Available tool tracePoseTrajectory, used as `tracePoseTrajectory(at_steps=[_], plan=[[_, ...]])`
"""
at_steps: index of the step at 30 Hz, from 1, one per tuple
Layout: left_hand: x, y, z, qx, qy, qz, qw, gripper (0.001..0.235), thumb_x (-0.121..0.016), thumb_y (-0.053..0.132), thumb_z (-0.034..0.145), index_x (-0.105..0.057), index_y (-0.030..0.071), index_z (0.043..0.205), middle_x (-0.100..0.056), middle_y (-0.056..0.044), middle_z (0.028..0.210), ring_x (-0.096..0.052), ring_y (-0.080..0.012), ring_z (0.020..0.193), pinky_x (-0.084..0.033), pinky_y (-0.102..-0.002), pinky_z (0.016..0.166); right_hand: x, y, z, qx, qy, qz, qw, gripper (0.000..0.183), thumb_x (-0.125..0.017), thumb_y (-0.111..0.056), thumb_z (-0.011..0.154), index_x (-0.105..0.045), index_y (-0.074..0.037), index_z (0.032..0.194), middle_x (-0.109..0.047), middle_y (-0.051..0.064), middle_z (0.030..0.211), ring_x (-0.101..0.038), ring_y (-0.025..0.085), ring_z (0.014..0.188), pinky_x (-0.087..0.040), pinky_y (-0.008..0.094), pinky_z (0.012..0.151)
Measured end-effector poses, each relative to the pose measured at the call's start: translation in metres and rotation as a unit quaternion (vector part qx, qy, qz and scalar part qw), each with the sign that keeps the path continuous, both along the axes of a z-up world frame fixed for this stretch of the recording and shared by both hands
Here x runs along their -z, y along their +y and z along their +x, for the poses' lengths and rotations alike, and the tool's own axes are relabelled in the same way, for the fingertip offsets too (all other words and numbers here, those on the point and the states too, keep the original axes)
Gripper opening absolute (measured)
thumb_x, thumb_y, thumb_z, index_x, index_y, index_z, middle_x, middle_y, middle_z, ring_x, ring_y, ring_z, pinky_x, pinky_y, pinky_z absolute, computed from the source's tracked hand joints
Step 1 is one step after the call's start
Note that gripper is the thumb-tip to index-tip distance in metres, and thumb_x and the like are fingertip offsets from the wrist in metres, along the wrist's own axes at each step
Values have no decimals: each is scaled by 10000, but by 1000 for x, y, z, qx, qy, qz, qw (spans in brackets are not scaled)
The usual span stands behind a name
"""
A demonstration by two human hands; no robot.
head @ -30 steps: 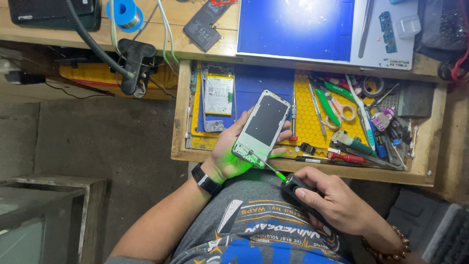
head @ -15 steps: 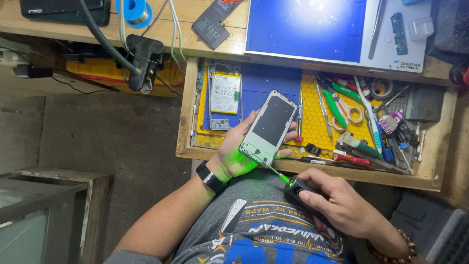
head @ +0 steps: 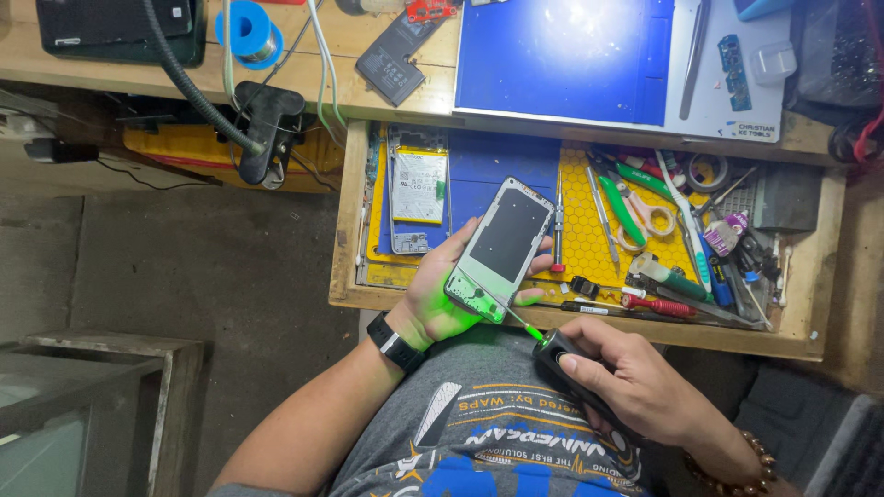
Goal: The person uses a handheld green laser device to scan the screen and edges of a disassembled smartphone held in their left hand. The person moves the laser beam across the display surface and along the frame, occasionally rotating the phone to access different sides. The work is performed at a cluttered electronics repair bench with various tools visible.
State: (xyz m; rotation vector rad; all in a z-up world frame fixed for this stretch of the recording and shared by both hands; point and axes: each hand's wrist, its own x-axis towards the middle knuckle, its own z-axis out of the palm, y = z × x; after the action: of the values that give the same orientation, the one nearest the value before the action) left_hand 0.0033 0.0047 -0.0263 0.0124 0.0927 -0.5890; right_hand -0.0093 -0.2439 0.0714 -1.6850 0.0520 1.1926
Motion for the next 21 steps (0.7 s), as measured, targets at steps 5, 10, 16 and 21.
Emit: tracePoseTrajectory(at_steps=[5,10,16,21], plan=[[-3,0,1,-4,-12,12,1000,617,-268,445,1168,-366,12,1597,-487,-258,1535,-550,-373,1362,-532,-478,1058,1,0,6,24,28,-11,999,282,-588,-211,956,-635,-48,1182,-630,60,639,-598,113,433,-477,275,390],[-8,1,0,-8,-8,54,998,602,-278,429,1159,-376,16,1587,-506,-258,1511,-568,-362,1334,-550,-442,1023,7,1,7,42,4,1,999,265,-567,-188,948,-607,-32,1158,-617,52,622,-613,126,429,-484,284,379],[-12,1,1,-8,-5,64,998,589,-283,425,1157,-390,27,1578,-532,-248,1488,-579,-353,1310,-551,-441,1008,12,-4,9,44,-10,21,999,276,-569,-205,953,-597,-18,1153,-608,49,632,-610,129,430,-478,281,379],[-13,1,0,-5,-5,92,996,586,-281,426,1145,-406,40,1569,-548,-233,1470,-587,-339,1301,-547,-440,1009,14,-2,9,73,-23,11,997,322,-561,-215,939,-568,-35,1206,-640,54,689,-627,138,438,-490,298,372]])
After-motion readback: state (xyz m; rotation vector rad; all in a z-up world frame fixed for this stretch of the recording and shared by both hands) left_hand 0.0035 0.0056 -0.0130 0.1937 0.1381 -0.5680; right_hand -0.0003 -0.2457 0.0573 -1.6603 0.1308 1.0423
